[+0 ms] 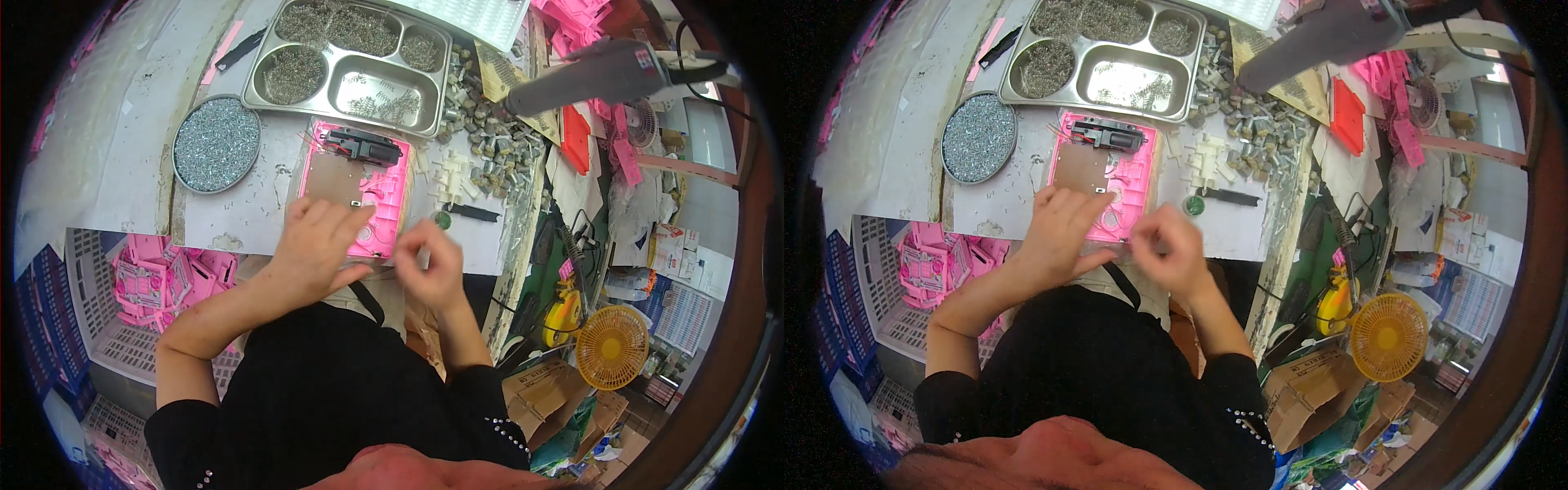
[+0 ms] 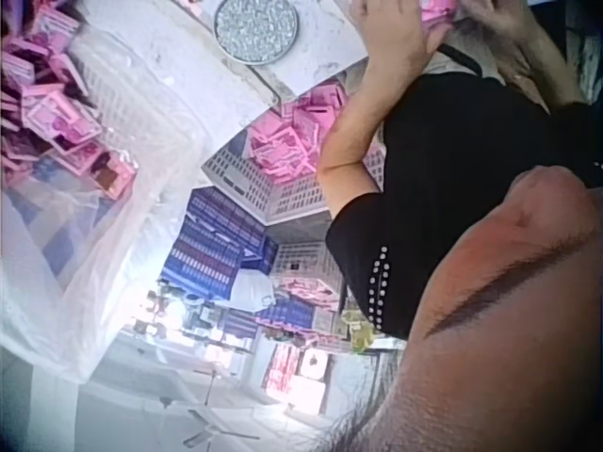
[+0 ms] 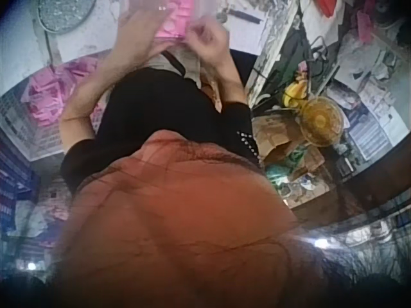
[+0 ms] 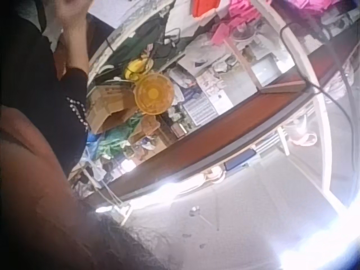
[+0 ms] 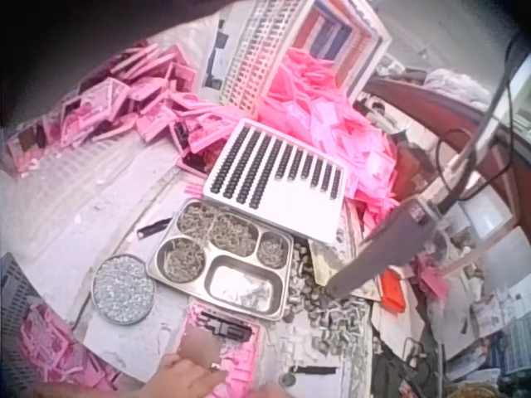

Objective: Assemble internal electronic components and wires into a pink toy casing using tools like a soldering iron and glue gun.

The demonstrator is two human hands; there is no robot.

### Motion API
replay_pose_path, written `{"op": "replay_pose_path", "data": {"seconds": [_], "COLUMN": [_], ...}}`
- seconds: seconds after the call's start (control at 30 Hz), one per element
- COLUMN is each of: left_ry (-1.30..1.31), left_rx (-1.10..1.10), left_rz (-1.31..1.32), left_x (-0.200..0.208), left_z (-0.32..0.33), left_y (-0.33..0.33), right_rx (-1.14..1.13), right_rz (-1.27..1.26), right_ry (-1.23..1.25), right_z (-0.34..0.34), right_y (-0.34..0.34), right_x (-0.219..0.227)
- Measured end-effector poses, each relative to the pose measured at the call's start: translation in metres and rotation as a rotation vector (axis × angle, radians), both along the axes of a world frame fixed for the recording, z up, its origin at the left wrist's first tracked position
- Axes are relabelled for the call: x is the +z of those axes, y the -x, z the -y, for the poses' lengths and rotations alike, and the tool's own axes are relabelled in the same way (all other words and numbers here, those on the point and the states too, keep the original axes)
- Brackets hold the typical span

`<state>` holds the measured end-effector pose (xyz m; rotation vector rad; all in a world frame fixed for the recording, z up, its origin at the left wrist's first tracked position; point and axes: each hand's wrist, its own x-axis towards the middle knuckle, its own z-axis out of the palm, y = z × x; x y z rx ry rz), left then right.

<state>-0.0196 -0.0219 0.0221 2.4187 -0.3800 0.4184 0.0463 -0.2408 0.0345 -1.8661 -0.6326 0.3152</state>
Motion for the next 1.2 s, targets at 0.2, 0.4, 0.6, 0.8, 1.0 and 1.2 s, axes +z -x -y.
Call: {"op": "replay_pose_path", "data": {"seconds": [0.2,0.4,0.6,0.8,1.0,1.2], "left_ry": [-0.019,0.025,0.029,-0.092,-0.051,-0.053], "left_rx": [-0.261,-0.268,-0.079,-0.085,-0.186,-0.419], "left_rz": [0.08,0.123,0.008,-0.156,-0.097,-0.016], "left_x": [-0.018,-0.021,-0.015,-0.017,-0.029,-0.014], "left_z": [-0.004,-0.008,0.016,0.024,0.019,-0.003], "left_y": [0.01,0.01,-0.01,-0.017,-0.023,0.002], "right_rx": [0.54,0.209,0.196,0.204,0.153,-0.041], "right_rz": [-0.061,0.613,0.615,0.626,0.146,0.45], "right_ry": [-0.218,0.364,0.327,0.237,-0.047,0.019], "right_z": [-0.004,-0.011,0.001,0.0,0.01,0.02], "right_y": [0.008,-0.03,-0.027,-0.036,-0.019,-0.035], "right_x": [0.037,0.003,-0.01,-0.016,0.018,0.025]}}
